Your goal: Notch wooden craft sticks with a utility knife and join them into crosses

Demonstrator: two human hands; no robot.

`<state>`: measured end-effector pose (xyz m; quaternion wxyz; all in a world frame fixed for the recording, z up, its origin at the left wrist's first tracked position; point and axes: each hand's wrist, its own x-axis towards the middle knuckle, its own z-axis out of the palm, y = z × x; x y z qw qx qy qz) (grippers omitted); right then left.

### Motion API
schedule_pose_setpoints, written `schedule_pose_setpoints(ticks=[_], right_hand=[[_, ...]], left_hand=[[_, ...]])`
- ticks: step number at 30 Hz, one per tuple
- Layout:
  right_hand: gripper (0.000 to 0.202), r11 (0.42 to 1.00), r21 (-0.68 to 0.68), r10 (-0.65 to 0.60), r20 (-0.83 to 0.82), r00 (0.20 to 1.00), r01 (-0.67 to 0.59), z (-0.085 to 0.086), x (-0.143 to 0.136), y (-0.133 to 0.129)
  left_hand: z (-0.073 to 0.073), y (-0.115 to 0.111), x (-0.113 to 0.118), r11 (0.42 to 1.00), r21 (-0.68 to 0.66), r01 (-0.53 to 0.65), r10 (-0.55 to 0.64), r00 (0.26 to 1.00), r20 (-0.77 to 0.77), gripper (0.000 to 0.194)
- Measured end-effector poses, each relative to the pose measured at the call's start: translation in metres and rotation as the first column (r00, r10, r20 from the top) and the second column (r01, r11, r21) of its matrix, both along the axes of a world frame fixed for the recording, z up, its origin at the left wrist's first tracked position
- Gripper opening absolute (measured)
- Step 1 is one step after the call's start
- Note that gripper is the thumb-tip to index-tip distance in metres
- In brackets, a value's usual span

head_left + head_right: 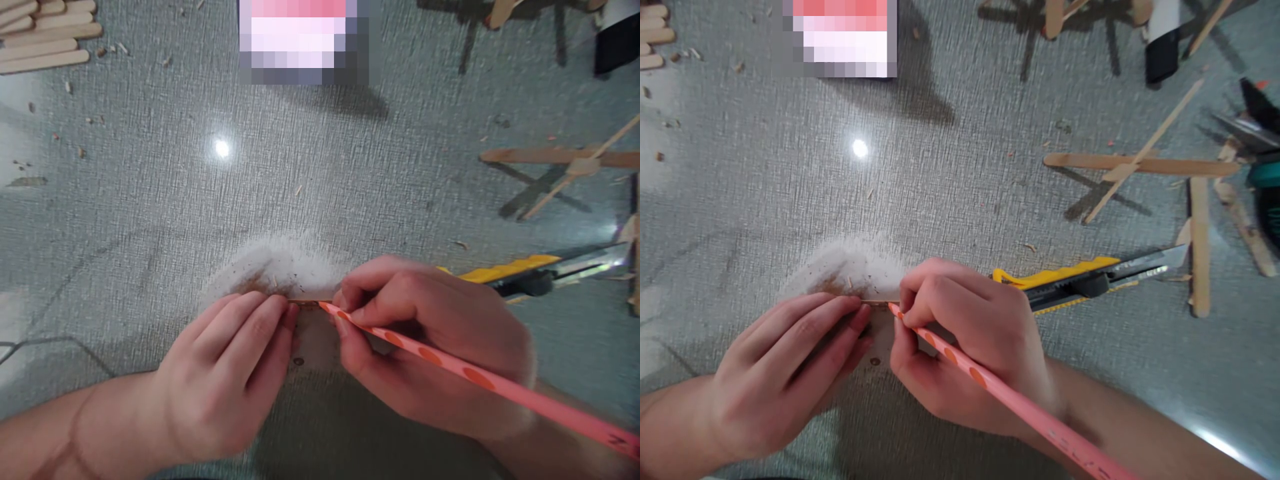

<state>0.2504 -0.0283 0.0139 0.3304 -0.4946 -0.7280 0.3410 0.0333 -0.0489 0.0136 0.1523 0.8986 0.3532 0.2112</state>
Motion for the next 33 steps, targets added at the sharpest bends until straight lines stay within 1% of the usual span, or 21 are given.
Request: schedule_pose_setpoints(ticks=[6, 14, 17, 23, 28, 33], right_hand=[[0.025, 1.000, 0.004, 0.013, 0.014, 1.000, -0.013, -0.0003, 0.0008, -0.0008], [0.025, 1.000, -0.007, -0.001, -0.002, 1.000, 0.001, -0.0007, -0.0004, -0.0013], [0.025, 1.000, -0.009, -0.001, -0.004, 1.000, 0.001, -0.0002, -0.0005, -0.0011], [0.025, 1.000, -0.004, -0.002, -0.011, 1.000, 0.002, 0.0000, -0.0005, -0.0008], [0.025, 1.000, -0.006, -0.016, 0.011, 1.000, 0.016, -0.0022, 0.0003, -0.0021], [0.024, 1.000, 0.002, 0.009, 0.018, 1.000, -0.009, -0.0032, -0.0001, -0.0024]], left_hand=[[-0.0008, 0.0019, -0.0009, 1.000, 0.022, 0.003, -0.003, 1.000, -0.010, 0.015], [0.0003, 0.0032, -0.0008, 1.000, -0.007, -0.005, 0.005, 1.000, 0.013, 0.018], [0.0004, 0.0038, 0.0000, 1.000, -0.019, -0.003, 0.004, 1.000, 0.015, 0.017], [0.0003, 0.0024, 0.0003, 1.000, 0.002, -0.003, 0.003, 1.000, -0.004, 0.014], [-0.0002, 0.0026, -0.0004, 1.000, -0.011, 0.000, 0.000, 1.000, -0.006, 0.015], [-0.0005, 0.0032, -0.0003, 1.000, 0.006, 0.008, -0.008, 1.000, -0.016, 0.013]])
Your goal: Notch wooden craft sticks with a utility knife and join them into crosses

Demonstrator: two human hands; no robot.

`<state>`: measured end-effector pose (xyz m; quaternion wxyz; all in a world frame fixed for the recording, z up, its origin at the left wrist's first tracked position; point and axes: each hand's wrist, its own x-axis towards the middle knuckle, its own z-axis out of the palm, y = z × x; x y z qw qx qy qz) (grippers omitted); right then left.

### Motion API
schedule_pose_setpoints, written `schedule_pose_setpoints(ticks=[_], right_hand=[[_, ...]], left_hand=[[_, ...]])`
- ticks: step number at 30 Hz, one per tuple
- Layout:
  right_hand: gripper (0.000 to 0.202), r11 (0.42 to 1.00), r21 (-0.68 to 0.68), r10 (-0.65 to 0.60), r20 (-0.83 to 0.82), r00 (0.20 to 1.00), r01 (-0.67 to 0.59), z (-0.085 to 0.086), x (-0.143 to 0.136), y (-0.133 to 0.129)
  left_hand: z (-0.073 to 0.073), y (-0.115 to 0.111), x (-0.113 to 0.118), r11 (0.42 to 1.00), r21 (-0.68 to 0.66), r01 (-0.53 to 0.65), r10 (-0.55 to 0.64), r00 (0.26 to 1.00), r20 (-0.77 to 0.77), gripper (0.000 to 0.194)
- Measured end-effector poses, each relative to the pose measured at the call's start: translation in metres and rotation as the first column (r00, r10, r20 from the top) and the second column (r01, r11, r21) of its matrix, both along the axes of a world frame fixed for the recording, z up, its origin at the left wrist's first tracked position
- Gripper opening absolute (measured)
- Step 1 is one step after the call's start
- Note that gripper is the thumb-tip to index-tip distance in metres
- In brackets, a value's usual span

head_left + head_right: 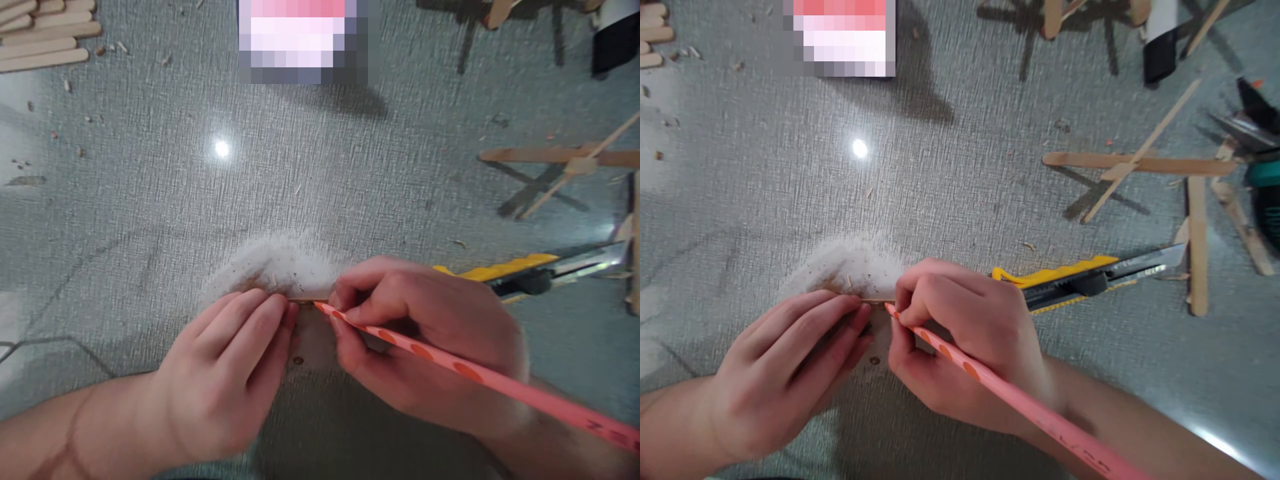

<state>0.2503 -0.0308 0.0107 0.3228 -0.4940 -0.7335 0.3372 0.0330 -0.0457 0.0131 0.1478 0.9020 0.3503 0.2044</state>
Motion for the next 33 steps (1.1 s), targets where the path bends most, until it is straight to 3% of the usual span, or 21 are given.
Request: schedule_pose_setpoints(ticks=[33], right_hand=[[0.022, 1.000, -0.009, -0.019, 0.011, 1.000, 0.019, 0.0000, -0.0009, 0.0006]], left_hand=[[0.0012, -0.0011, 0.0026, 0.998, -0.051, -0.023, 0.024, 1.000, 0.018, 0.015]])
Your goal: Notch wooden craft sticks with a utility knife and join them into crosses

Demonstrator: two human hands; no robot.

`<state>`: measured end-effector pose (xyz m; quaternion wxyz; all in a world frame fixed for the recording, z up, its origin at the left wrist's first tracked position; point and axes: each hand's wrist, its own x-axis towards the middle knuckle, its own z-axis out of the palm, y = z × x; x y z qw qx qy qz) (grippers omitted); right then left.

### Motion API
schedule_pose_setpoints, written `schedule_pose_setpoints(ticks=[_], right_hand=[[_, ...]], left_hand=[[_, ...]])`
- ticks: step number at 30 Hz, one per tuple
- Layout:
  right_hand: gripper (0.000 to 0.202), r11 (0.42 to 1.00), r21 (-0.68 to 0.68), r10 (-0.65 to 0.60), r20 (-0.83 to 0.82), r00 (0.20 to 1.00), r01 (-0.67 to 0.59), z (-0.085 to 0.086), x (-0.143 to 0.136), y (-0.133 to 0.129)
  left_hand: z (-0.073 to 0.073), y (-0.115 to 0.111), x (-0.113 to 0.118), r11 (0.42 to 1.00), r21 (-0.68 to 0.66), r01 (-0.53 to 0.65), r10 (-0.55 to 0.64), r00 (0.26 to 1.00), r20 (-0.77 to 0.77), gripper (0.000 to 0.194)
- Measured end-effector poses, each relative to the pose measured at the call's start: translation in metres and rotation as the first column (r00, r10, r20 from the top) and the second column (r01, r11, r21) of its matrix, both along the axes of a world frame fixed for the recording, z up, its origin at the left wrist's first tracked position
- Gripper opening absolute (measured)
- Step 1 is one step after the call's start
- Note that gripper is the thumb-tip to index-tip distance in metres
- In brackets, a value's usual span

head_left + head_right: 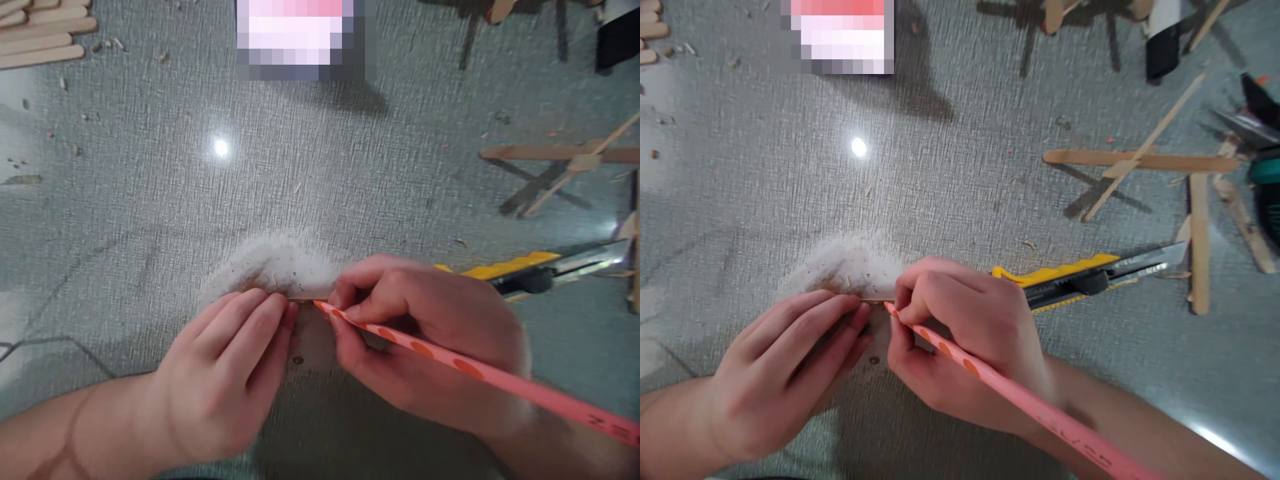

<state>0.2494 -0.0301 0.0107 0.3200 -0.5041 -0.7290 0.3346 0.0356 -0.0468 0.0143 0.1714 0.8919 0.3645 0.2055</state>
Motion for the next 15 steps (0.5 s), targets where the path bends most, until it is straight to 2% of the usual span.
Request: schedule_pose_setpoints(ticks=[15], right_hand=[[0.023, 1.000, -0.020, 0.008, -0.021, 1.000, -0.009, 0.0002, 0.0003, 0.0006]], left_hand=[[0.0018, 0.0020, -0.0003, 1.000, 0.002, -0.011, 0.011, 1.000, -0.001, 0.012]])
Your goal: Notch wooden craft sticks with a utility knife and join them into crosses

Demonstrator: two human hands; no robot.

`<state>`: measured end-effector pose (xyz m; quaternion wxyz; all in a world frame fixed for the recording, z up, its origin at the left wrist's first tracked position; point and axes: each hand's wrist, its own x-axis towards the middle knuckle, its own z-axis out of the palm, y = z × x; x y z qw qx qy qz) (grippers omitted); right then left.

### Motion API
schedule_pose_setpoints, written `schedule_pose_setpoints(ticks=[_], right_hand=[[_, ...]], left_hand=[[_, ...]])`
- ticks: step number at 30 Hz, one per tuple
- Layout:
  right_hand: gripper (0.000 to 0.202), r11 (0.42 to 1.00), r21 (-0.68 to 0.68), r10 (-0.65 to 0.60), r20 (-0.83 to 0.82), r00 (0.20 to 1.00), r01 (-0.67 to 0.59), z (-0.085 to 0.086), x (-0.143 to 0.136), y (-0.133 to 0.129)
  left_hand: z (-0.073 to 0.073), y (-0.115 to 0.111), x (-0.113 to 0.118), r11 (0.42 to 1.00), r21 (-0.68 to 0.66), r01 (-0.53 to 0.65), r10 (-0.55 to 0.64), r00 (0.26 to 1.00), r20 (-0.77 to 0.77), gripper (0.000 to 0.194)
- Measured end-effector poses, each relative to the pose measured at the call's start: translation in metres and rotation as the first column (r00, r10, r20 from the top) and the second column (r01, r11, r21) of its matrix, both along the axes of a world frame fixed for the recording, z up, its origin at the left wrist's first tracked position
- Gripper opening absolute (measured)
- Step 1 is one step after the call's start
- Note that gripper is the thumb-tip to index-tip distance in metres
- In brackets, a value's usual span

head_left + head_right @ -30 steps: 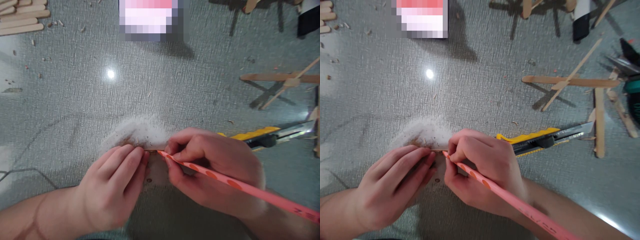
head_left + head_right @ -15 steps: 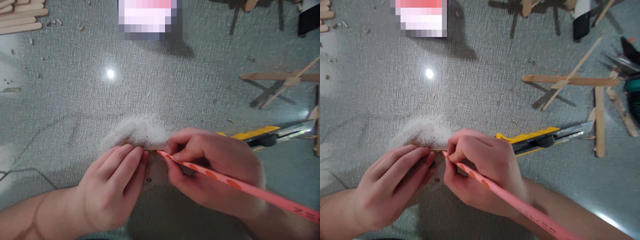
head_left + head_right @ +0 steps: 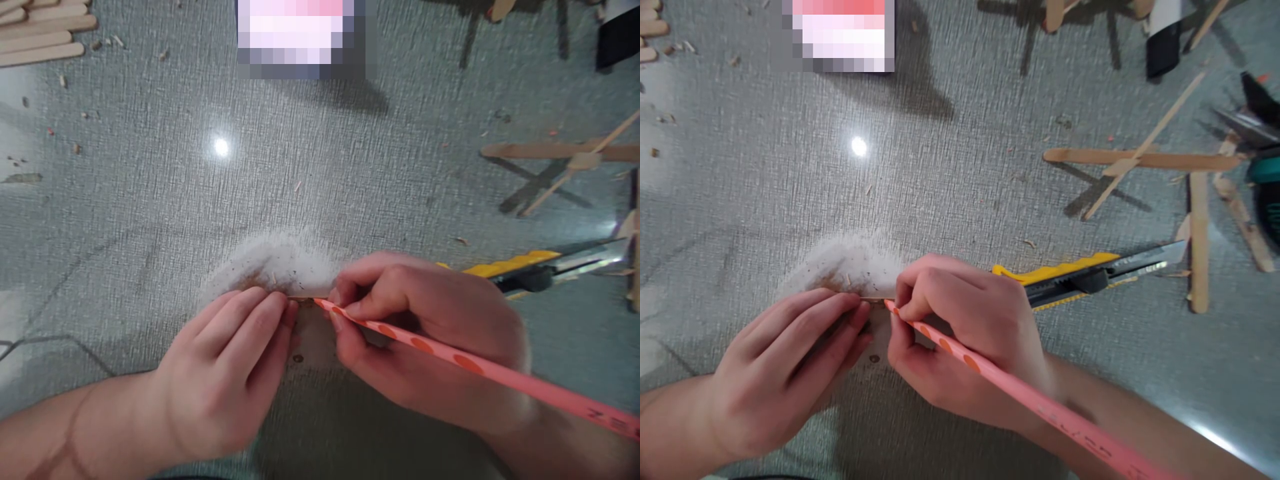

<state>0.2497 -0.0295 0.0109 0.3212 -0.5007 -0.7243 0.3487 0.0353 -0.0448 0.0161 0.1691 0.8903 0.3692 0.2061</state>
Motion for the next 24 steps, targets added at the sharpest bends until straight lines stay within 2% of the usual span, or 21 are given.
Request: schedule_pose_setpoints(ticks=[8, 11, 14, 17, 21, 24], right_hand=[[0.022, 1.000, 0.007, -0.006, -0.059, 0.998, 0.007, 0.000, 0.002, 0.000], [0.021, 0.999, -0.020, -0.031, -0.142, 0.989, 0.029, 0.000, 0.003, -0.002], [0.023, 0.999, -0.021, -0.041, -0.220, 0.975, 0.038, -0.003, 0.004, -0.005], [0.023, 0.999, 0.017, -0.026, -0.265, 0.964, 0.032, -0.006, 0.006, -0.007], [0.023, 0.995, 0.104, 0.022, -0.248, 0.969, 0.004, -0.005, 0.007, -0.010], [0.020, 0.984, 0.174, 0.005, -0.228, 0.974, 0.036, -0.005, 0.005, -0.012]], left_hand=[[-0.001, -0.002, -0.001, 1.000, 0.030, 0.010, -0.010, 1.000, -0.008, 0.014], [0.003, -0.007, -0.008, 0.993, 0.106, 0.044, -0.039, 0.998, -0.046, 0.015], [0.005, -0.012, -0.015, 0.977, 0.169, 0.132, -0.115, 0.988, -0.105, 0.020], [0.005, -0.011, -0.015, 0.969, 0.196, 0.150, -0.123, 0.982, -0.143, 0.021], [0.004, -0.008, -0.011, 0.973, 0.185, 0.136, -0.088, 0.965, -0.247, 0.034], [0.004, -0.009, -0.011, 0.971, 0.195, 0.137, -0.076, 0.954, -0.291, 0.044]])
